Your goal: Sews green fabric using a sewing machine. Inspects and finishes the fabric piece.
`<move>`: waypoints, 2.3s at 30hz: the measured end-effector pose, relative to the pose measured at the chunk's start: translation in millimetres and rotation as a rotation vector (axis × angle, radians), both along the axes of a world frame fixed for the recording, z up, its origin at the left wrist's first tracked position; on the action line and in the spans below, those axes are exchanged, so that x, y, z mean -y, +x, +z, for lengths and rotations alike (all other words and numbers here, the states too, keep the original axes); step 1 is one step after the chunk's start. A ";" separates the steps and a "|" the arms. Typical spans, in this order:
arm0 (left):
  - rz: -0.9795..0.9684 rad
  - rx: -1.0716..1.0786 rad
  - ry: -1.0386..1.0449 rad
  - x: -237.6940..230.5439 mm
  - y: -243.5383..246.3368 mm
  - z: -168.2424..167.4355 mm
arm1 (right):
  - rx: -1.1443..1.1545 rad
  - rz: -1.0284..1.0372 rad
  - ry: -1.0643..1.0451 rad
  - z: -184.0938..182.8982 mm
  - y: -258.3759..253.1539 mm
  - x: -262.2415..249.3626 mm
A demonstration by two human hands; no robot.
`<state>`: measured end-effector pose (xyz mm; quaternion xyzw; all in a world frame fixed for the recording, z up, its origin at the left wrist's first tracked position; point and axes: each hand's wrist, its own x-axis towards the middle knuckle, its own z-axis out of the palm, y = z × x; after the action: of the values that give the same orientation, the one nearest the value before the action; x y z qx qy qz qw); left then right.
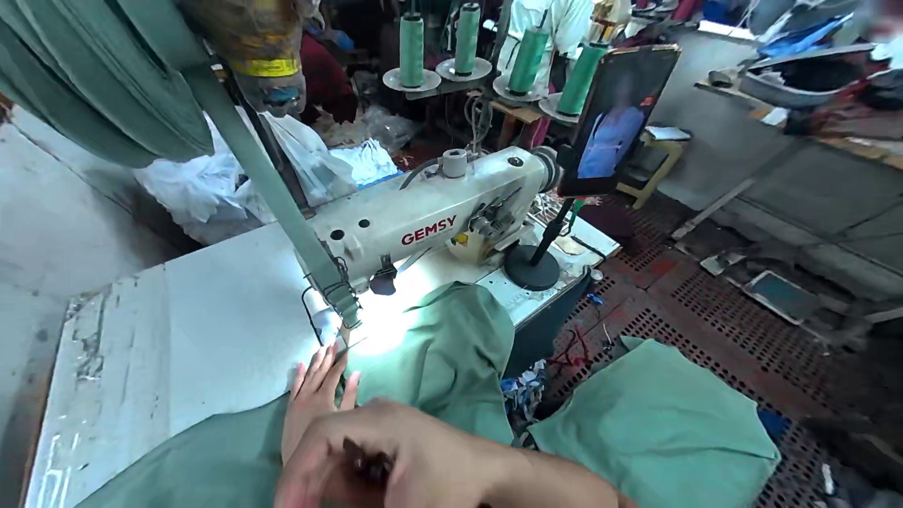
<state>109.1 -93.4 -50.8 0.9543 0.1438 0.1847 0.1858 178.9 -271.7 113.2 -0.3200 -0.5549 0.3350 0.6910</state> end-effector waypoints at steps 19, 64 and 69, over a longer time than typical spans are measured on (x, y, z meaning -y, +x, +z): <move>0.082 -0.094 0.123 22.0 19.7 -2.7 | 1.006 -1.013 -1.271 -126.4 149.0 0.0; 0.229 0.080 -0.114 16.4 26.9 12.3 | 1.045 -0.860 -0.672 -154.5 98.2 -53.6; 0.251 -0.028 0.053 18.0 29.9 2.4 | 1.220 -0.929 -0.640 -161.7 91.5 -57.6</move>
<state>139.0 -111.4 -48.5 0.9358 0.2599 0.1968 0.1339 270.4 -214.1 -48.6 -0.8230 -0.5214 -0.0752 0.2125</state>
